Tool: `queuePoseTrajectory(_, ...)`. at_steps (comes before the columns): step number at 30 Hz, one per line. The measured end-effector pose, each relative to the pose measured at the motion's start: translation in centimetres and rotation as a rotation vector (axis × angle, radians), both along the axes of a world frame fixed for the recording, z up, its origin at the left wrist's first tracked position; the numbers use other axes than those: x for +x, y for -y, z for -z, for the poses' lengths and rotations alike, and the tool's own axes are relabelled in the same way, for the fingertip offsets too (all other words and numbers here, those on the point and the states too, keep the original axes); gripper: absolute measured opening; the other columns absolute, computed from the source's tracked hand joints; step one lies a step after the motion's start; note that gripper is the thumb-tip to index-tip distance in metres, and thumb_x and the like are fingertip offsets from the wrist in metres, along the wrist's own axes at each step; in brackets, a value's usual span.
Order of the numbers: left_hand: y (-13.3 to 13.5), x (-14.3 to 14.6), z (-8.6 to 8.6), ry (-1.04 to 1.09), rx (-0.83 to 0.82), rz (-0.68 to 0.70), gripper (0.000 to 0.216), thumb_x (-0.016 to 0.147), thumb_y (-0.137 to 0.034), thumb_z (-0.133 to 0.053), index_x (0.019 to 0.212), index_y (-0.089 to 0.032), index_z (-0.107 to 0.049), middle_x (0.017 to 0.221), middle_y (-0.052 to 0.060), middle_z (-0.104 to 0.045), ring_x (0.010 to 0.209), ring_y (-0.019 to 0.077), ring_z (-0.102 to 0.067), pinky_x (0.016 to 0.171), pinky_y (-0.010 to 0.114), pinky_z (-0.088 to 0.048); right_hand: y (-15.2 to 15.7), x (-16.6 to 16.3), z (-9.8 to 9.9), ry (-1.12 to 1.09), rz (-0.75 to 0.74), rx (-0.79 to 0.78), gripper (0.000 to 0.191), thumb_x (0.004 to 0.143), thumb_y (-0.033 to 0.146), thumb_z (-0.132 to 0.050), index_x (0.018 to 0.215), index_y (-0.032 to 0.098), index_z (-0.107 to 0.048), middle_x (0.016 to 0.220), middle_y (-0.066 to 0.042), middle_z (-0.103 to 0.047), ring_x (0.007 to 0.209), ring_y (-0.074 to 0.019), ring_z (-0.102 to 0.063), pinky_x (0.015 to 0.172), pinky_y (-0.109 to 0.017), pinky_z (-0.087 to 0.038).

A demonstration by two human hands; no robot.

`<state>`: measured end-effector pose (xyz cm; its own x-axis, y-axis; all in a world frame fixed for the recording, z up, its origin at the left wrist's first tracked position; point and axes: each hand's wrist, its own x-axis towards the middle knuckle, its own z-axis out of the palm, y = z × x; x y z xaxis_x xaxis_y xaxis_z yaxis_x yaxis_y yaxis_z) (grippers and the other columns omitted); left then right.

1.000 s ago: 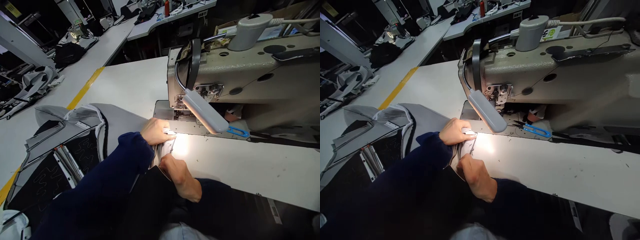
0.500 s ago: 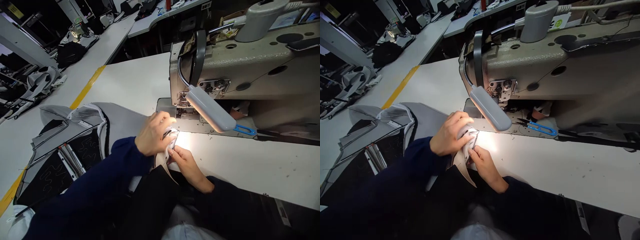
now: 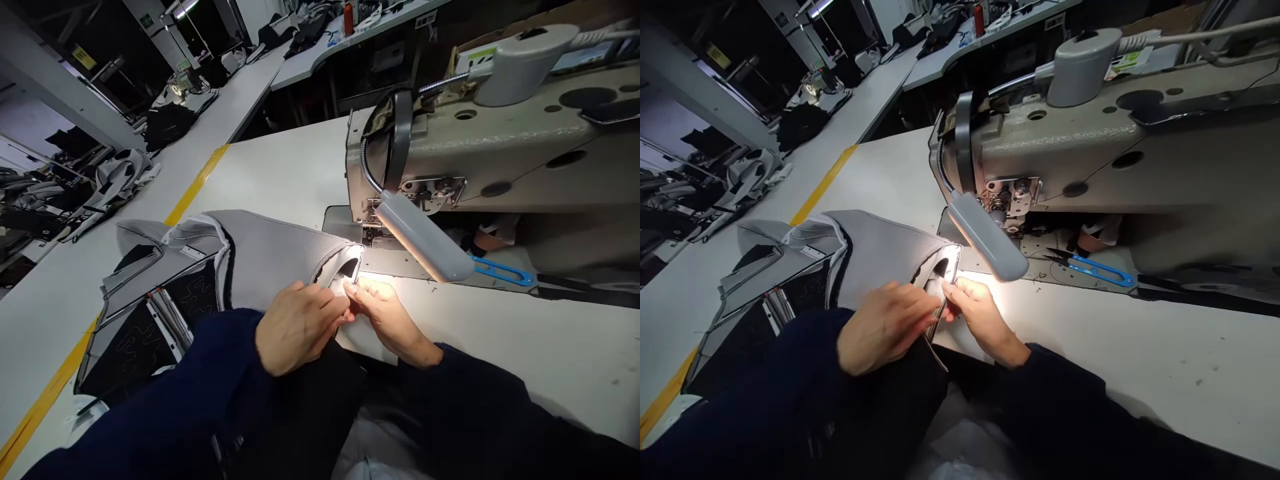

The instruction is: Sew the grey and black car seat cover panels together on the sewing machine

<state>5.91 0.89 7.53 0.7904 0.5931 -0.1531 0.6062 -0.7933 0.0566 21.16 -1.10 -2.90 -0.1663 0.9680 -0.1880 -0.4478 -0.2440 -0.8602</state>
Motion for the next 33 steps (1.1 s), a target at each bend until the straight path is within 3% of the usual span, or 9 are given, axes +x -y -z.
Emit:
queuePoseTrajectory(5,-1.0,0.7,2.6,0.099,-0.028,-0.125,0.010,0.089,-0.023,-0.053,0.080,-0.019,-0.056,0.071,-0.003,-0.059,0.065,0.0134,-0.050,0.061,0.030,-0.029,-0.1,0.6,0.9,-0.060,-0.031,-0.053,0.035,0.080,0.047,-0.065,0.064,0.017,-0.055,0.055,-0.001,-0.061,0.052,-0.0135,-0.056,0.057,-0.028,-0.044)
queuePoseTrajectory(10,-0.4,0.3,4.6,0.285,-0.018,-0.200,0.016,0.092,-0.023,-0.049,0.081,-0.019,-0.059,0.080,0.000,-0.058,0.066,0.0118,-0.050,0.065,0.028,-0.035,0.2,0.3,1.7,-0.074,-0.022,-0.065,0.035,0.079,0.048,-0.065,0.066,0.017,-0.054,0.057,-0.001,-0.062,0.051,-0.0124,-0.056,0.055,-0.026,-0.044)
queuePoseTrajectory(13,-0.1,0.4,5.3,0.348,0.000,-0.178,0.022,0.095,-0.022,-0.042,0.082,-0.019,-0.060,0.080,0.001,-0.058,0.067,0.0125,-0.050,0.066,0.028,-0.036,0.3,0.2,1.9,-0.063,-0.016,-0.058,0.035,0.082,0.047,-0.062,0.066,0.017,-0.053,0.059,-0.001,-0.063,0.052,-0.0121,-0.055,0.054,-0.025,-0.042)
queuePoseTrajectory(16,-0.2,0.5,5.7,0.370,0.021,-0.203,0.024,0.095,-0.023,-0.038,0.079,-0.018,-0.055,0.079,0.002,-0.054,0.065,0.0139,-0.047,0.063,0.030,-0.035,0.4,0.2,2.0,-0.051,-0.005,-0.050,0.035,0.083,0.046,-0.061,0.066,0.017,-0.053,0.060,-0.001,-0.063,0.052,-0.0120,-0.055,0.056,-0.026,-0.043)
queuePoseTrajectory(21,-0.3,-0.1,5.3,0.496,-0.089,-0.353,0.019,0.095,-0.021,-0.035,0.078,-0.018,-0.044,0.080,0.001,-0.046,0.070,0.0133,-0.047,0.064,0.027,-0.039,0.5,0.1,2.1,-0.047,-0.006,-0.076,0.037,0.083,0.049,-0.061,0.065,0.017,-0.052,0.060,-0.002,-0.063,0.050,-0.0125,-0.054,0.054,-0.028,-0.043)
queuePoseTrajectory(27,0.4,0.0,5.2,0.391,-0.006,-0.204,0.016,0.092,-0.033,-0.052,0.096,-0.018,-0.056,0.090,0.003,-0.057,0.070,0.0138,-0.050,0.065,0.028,-0.039,0.7,0.2,1.9,-0.005,-0.009,-0.038,0.035,0.086,0.046,-0.059,0.067,0.018,-0.053,0.054,0.001,-0.058,0.051,-0.0122,-0.054,0.056,-0.027,-0.044)
queuePoseTrajectory(30,0.5,0.2,5.6,0.349,0.070,-0.172,0.017,0.094,-0.023,-0.044,0.084,-0.018,-0.057,0.081,0.002,-0.058,0.066,0.0136,-0.048,0.064,0.029,-0.037,0.7,0.2,1.8,0.014,-0.003,-0.033,0.035,0.086,0.046,-0.059,0.066,0.018,-0.051,0.055,0.001,-0.059,0.051,-0.0122,-0.054,0.056,-0.028,-0.044)
queuePoseTrajectory(33,0.4,0.3,6.0,0.377,0.073,-0.237,0.022,0.094,-0.019,-0.041,0.075,-0.017,-0.053,0.076,0.002,-0.054,0.066,0.0135,-0.047,0.064,0.027,-0.038,0.7,0.1,1.8,0.023,-0.001,-0.039,0.037,0.086,0.047,-0.059,0.064,0.018,-0.050,0.057,0.000,-0.061,0.051,-0.0123,-0.053,0.055,-0.028,-0.045)
